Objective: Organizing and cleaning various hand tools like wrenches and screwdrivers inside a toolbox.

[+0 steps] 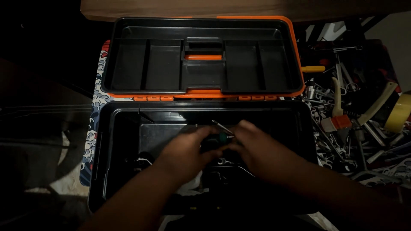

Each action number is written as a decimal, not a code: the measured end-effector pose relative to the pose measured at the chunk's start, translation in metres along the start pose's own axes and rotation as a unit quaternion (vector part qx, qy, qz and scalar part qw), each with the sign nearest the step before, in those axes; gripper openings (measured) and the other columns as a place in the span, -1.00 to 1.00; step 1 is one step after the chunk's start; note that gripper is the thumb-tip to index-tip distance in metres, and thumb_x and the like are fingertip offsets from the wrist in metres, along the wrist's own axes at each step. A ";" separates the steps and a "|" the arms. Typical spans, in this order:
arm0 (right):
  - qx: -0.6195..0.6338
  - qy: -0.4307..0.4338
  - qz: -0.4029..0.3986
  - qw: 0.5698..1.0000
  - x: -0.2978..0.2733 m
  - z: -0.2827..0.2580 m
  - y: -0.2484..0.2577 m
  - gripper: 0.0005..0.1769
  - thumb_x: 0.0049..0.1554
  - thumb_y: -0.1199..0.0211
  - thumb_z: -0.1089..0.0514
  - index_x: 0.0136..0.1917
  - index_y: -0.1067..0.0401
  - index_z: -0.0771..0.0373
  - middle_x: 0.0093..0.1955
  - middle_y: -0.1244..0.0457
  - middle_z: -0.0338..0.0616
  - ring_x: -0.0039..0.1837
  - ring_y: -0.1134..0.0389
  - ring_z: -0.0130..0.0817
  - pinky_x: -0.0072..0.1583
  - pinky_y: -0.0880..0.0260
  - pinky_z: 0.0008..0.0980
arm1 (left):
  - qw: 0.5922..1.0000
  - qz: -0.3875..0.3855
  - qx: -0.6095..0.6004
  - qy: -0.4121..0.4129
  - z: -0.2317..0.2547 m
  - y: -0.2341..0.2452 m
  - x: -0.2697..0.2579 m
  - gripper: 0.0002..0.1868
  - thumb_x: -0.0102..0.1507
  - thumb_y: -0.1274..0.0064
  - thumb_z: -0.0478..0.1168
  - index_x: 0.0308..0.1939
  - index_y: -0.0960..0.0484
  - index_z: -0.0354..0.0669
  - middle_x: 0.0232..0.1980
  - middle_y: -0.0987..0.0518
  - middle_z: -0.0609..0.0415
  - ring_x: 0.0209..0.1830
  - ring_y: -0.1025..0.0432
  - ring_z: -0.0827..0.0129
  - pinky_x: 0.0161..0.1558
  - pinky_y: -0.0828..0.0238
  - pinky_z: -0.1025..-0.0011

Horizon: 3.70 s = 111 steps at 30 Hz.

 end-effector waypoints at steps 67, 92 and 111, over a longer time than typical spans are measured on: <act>-0.254 0.022 0.213 0.943 0.116 -0.015 0.155 -0.58 0.13 -0.14 0.32 0.23 -0.52 0.11 0.12 -0.37 0.00 0.23 -0.34 0.02 0.27 -0.29 0.03 | 0.949 0.168 0.267 -0.018 0.081 0.191 0.045 -0.48 0.26 -0.09 0.00 0.32 -0.46 0.34 0.16 -0.52 0.04 0.17 -0.41 0.06 0.13 -0.36 0.08; -0.184 -0.074 0.223 0.954 0.091 0.005 0.145 -0.18 0.07 -0.19 0.36 0.56 0.00 0.29 0.61 0.14 0.09 0.66 0.22 0.14 0.53 0.07 -0.01 | 0.976 0.088 0.198 -0.010 0.059 0.196 0.094 -0.63 0.33 -0.10 -0.14 0.20 -0.50 0.38 0.08 -0.62 0.08 0.12 -0.52 0.19 0.17 -0.41 0.18; -0.202 -0.095 0.278 0.934 0.085 -0.012 0.134 -0.31 0.05 -0.21 0.34 0.45 -0.22 0.17 0.43 0.10 0.15 0.51 0.06 0.18 0.37 -0.15 0.09 | 0.938 0.057 0.230 0.252 0.072 0.218 0.081 -0.50 0.42 -0.02 -0.20 0.42 -0.35 0.33 -0.09 -0.64 -0.10 -0.26 -0.57 0.21 -0.24 -0.51 0.31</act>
Point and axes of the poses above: each hand's wrist, its own x-axis towards the middle knuckle, its own y-axis out of the back of the hand, z = x × y, the point moved 1 cm from there along x, towards the middle knuckle
